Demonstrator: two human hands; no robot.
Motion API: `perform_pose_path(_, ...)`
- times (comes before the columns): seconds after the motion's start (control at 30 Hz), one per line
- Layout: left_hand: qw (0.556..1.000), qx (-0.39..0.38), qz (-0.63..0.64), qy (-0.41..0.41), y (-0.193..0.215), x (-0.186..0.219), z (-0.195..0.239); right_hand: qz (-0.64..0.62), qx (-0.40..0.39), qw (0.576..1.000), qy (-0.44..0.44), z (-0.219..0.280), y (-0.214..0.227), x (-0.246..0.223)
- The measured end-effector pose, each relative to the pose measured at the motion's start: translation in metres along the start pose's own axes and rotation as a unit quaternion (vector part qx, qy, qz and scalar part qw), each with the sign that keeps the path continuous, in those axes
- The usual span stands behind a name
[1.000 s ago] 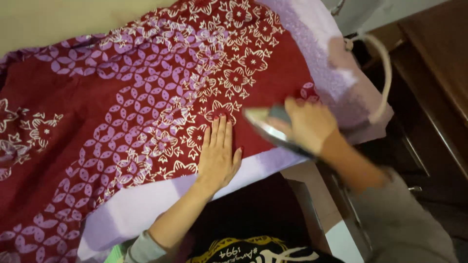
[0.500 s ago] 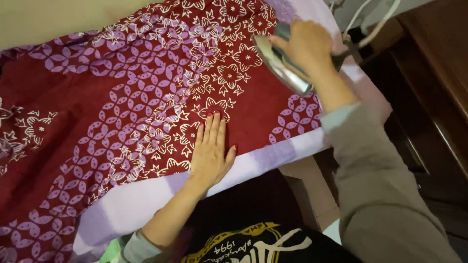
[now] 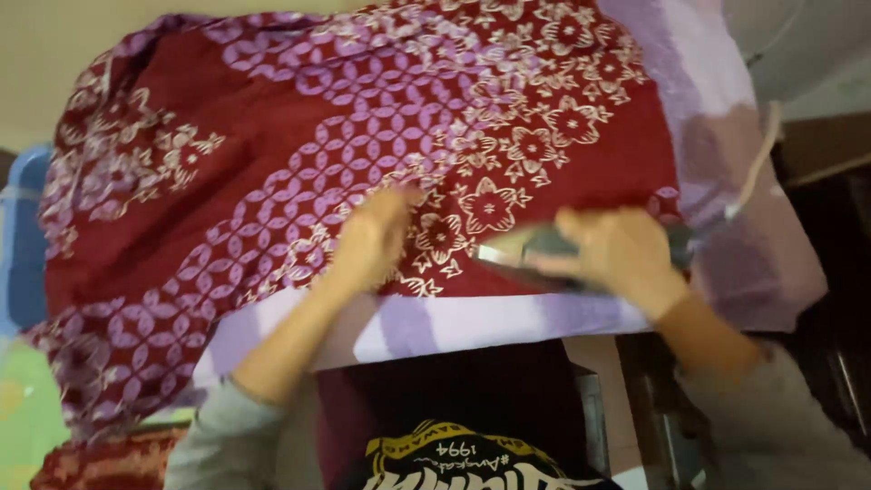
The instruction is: The person is ironing a red patterned piece of clothing on a cloth-covered table.
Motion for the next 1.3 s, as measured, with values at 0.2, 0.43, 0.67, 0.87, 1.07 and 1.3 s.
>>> perform_pose_path(0.2, 0.956, 0.130, -0.244, 0.097, 0.047, -0.151, -0.038, 0.073, -0.028, 0.990, -0.120, -0.097, -0.023, 0.057)
perform_pose_path(0.43, 0.960, -0.019, -0.199, 0.197, 0.083, -0.221, -0.060, -0.050, -0.167, 0.984, -0.036, -0.047, 0.024, -0.026)
perform_pose_path(0.67, 0.968, 0.042, -0.166, 0.181, 0.106, -0.191, -0.055, -0.010, 0.034, 0.994, 0.108, -0.069, 0.019, -0.070)
perform_pose_path(0.87, 0.928, 0.134, -0.346, 0.025, 0.089, -0.070, -0.018, 0.018, -0.158, 0.984, -0.075, -0.183, 0.007, -0.034)
perform_pose_path(1.07, 0.973, -0.086, -0.133, -0.171, 0.043, -0.001, 0.069, -0.091, 0.009, 0.991, -0.093, -0.171, 0.013, -0.053)
perform_pose_path(1.3, 0.943, -0.055, -0.283, -0.167, 0.051, -0.033, 0.138, -0.120, -0.083, 0.989, 0.007, -0.069, 0.037, -0.104)
Point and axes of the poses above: each hand's wrist, its own z-axis away from the middle knuckle, its own y-axis out of the back of the hand, x = y × z, the point moved 3 cm from there along -z, towards the middle knuckle
